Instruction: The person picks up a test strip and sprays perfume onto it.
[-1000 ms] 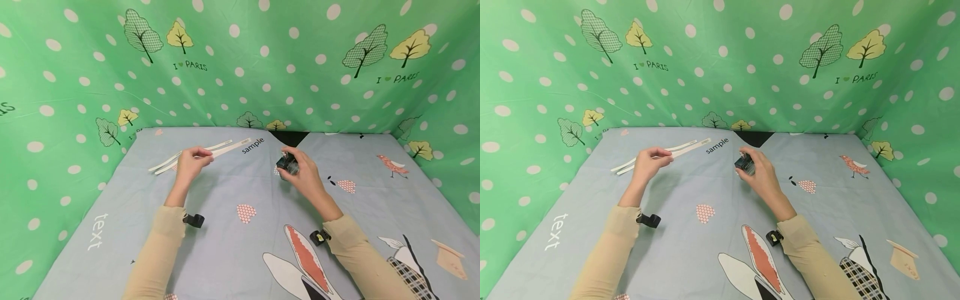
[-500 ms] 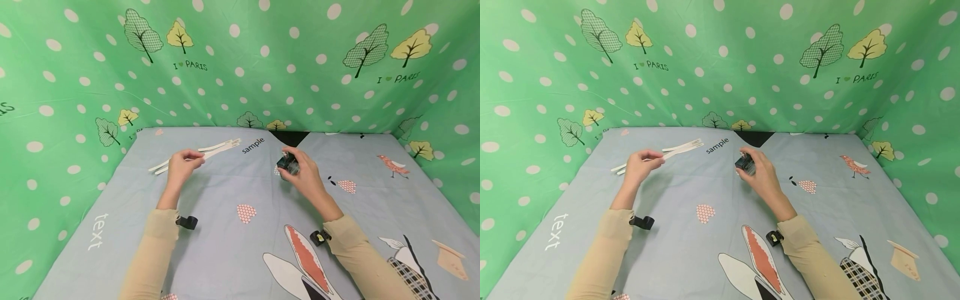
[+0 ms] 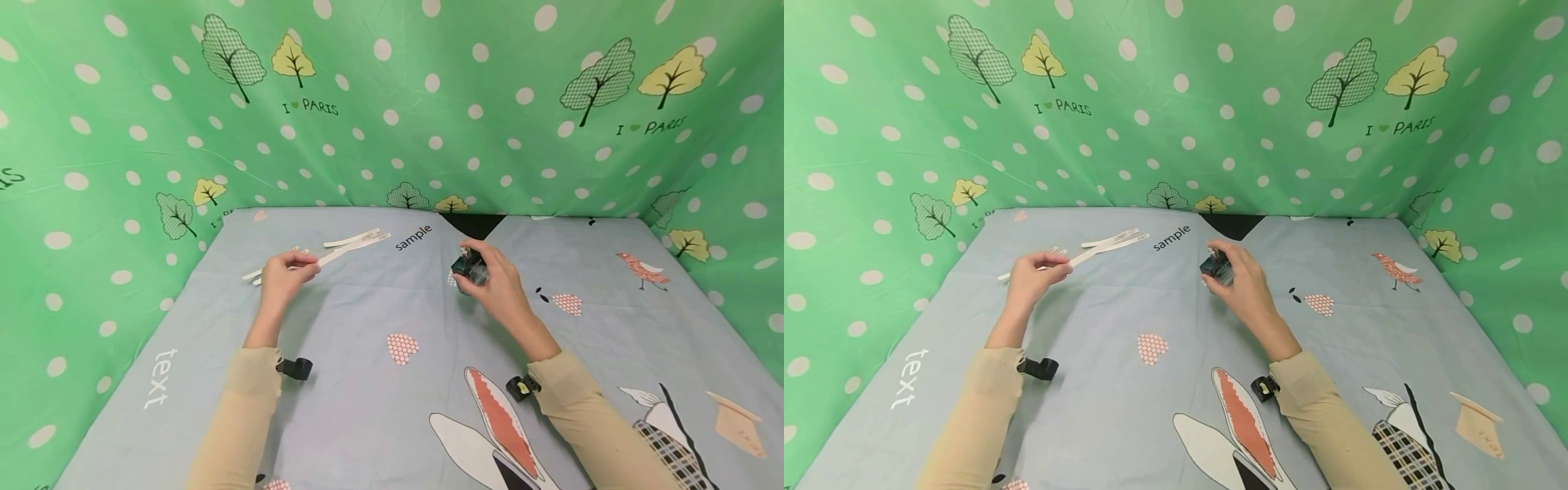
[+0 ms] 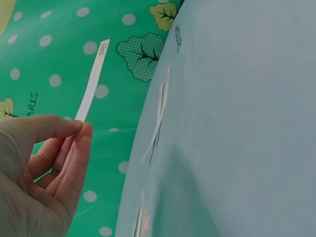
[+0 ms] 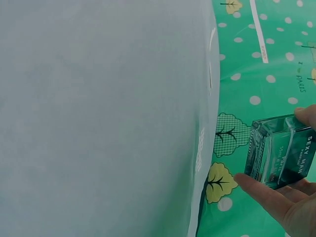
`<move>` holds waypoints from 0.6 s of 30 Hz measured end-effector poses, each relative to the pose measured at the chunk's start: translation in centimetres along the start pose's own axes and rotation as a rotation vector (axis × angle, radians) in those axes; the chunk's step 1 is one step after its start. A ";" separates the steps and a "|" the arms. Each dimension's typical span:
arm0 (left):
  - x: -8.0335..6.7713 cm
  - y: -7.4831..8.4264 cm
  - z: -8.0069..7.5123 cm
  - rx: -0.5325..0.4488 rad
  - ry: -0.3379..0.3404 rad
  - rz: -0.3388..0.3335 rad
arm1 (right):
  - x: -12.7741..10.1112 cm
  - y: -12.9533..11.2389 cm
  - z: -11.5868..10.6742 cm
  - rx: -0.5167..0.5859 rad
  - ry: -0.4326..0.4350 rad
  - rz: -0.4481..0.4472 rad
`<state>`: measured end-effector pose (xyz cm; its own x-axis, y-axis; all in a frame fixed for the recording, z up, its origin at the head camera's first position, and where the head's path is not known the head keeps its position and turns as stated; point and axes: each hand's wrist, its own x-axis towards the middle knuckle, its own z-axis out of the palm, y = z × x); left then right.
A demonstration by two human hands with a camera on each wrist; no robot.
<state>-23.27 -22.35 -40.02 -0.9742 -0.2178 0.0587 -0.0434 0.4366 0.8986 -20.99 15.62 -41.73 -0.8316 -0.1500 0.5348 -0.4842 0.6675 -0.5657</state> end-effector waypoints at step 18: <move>0.3 -2.7 -2.3 0.059 0.049 -0.101 | 0.0 0.0 0.1 0.010 -0.004 -0.014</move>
<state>-22.98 -25.56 -41.40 -0.9524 -0.3046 -0.0083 -0.1550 0.4607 0.8739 -20.97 15.55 -41.75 -0.8256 -0.1625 0.5404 -0.4988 0.6580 -0.5642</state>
